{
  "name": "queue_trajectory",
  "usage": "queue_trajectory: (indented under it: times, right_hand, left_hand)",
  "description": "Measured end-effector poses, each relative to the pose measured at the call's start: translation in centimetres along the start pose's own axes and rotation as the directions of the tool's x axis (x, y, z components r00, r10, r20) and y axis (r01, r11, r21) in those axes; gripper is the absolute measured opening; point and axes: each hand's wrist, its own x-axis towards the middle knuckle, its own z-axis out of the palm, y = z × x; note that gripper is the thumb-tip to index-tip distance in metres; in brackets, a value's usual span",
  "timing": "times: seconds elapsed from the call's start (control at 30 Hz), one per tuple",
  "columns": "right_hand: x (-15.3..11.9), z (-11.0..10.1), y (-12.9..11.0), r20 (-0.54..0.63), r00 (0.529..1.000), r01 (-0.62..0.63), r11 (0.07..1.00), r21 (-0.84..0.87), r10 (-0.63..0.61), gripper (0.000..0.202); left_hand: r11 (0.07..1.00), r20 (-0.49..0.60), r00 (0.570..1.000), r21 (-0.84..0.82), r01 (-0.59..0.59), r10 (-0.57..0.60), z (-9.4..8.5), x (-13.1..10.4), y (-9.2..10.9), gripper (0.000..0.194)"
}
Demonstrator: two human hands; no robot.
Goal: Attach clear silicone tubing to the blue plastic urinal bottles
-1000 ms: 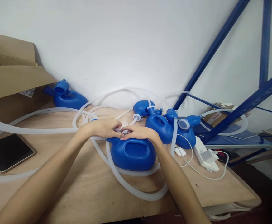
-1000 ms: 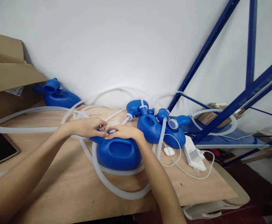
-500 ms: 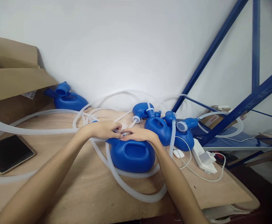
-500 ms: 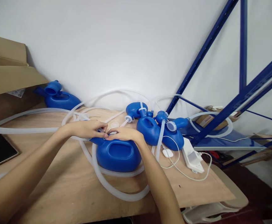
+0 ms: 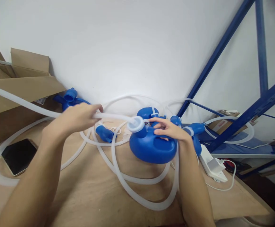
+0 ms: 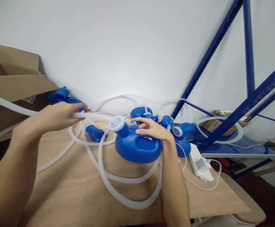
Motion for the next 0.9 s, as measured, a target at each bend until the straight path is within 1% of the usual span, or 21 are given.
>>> queue_trajectory:
  times: [0.03,0.07,0.1,0.13,0.17,0.2,0.23,0.27,0.3,0.33,0.4,0.47,0.53,0.6,0.67,0.73,0.83,0.9]
  right_hand:
    - [-1.2,-0.8,-0.1,-0.048,0.999,0.013,1.000,-0.001,-0.013,0.079]
    - [-2.4,-1.5,-0.1,-0.090,0.996,0.022,1.000,-0.010,-0.023,0.083]
    - [-3.6,-2.2,0.1,-0.145,0.989,0.038,0.999,-0.016,-0.039,0.086]
    - [-4.7,-2.7,0.3,-0.220,0.974,0.056,0.998,-0.013,-0.058,0.087]
    - [-5.8,-3.2,0.5,-0.301,0.951,0.077,0.997,-0.001,-0.074,0.089]
    - [-6.7,-3.6,0.8,-0.386,0.919,0.092,0.996,0.013,-0.080,0.090]
    - [-7.5,-3.9,1.1,-0.457,0.886,0.103,0.994,0.023,-0.082,0.090]
    - [-7.9,-4.1,1.3,-0.498,0.864,0.105,0.994,0.031,-0.075,0.090]
    - [-8.2,-4.2,1.5,-0.513,0.856,0.097,0.995,0.036,-0.065,0.089]
    - [-8.1,-4.3,1.6,-0.499,0.865,0.081,0.996,0.039,-0.051,0.087]
    - [-7.3,-4.1,1.5,-0.412,0.911,0.034,0.999,0.036,-0.016,0.083]
    - [-6.0,-3.6,1.4,-0.299,0.954,-0.005,1.000,0.017,0.010,0.079]
    - [-4.7,-3.2,1.3,-0.202,0.979,-0.030,0.999,-0.012,0.027,0.077]
    - [-3.8,-2.8,1.2,-0.138,0.990,-0.048,0.998,-0.038,0.042,0.075]
    - [-3.3,-2.6,1.0,-0.108,0.992,-0.070,0.995,-0.066,0.063,0.072]
    - [-3.1,-2.4,0.8,-0.108,0.990,-0.099,0.989,-0.109,0.087,0.068]
    - [-2.8,-2.0,0.4,-0.127,0.988,-0.119,0.969,-0.217,0.093,0.058]
    - [-2.4,-1.6,0.2,-0.117,0.991,-0.098,0.956,-0.275,0.068,0.053]
  left_hand:
    - [0.999,-0.113,0.993,0.023,0.036,-0.033,-0.6,-0.3,-0.3,0.036]
    - [0.997,-0.224,0.973,0.047,0.061,-0.049,-1.3,-0.7,-0.5,0.035]
    - [0.995,-0.338,0.940,0.067,0.075,-0.048,-1.9,-1.0,-0.7,0.035]
    - [0.994,-0.458,0.888,0.074,0.078,-0.036,-2.4,-1.4,-0.9,0.034]
    - [0.993,-0.562,0.826,0.070,0.092,-0.037,-2.8,-1.7,-1.2,0.034]
    - [0.991,-0.639,0.767,0.053,0.122,-0.060,-3.1,-1.9,-1.6,0.035]
    - [0.987,-0.690,0.716,0.021,0.161,-0.103,-3.3,-2.0,-2.1,0.037]
    - [0.980,-0.716,0.682,-0.016,0.199,-0.150,-3.5,-2.1,-2.5,0.039]
    - [0.972,-0.726,0.660,-0.050,0.230,-0.194,-3.5,-2.0,-3.0,0.042]
    - [0.965,-0.720,0.657,-0.070,0.252,-0.223,-3.5,-1.9,-3.5,0.045]
    - [0.958,-0.699,0.670,-0.080,0.274,-0.250,-3.3,-1.5,-4.4,0.049]
    - [0.958,-0.662,0.706,-0.067,0.277,-0.251,-2.9,-1.0,-5.2,0.052]
    - [0.959,-0.617,0.749,-0.039,0.279,-0.243,-2.4,-0.6,-5.7,0.054]
    - [0.959,-0.564,0.794,0.011,0.283,-0.228,-1.9,-0.5,-6.1,0.054]
    - [0.956,-0.518,0.826,0.056,0.289,-0.220,-1.6,-0.6,-6.2,0.048]
    - [0.960,-0.478,0.856,0.086,0.267,-0.195,-1.4,-1.0,-5.9,0.039]
    - [0.971,-0.428,0.895,0.133,0.196,-0.122,-1.7,-1.6,-4.8,0.035]
    - [0.971,-0.387,0.919,0.182,0.155,-0.075,-1.9,-1.9,-3.7,0.035]
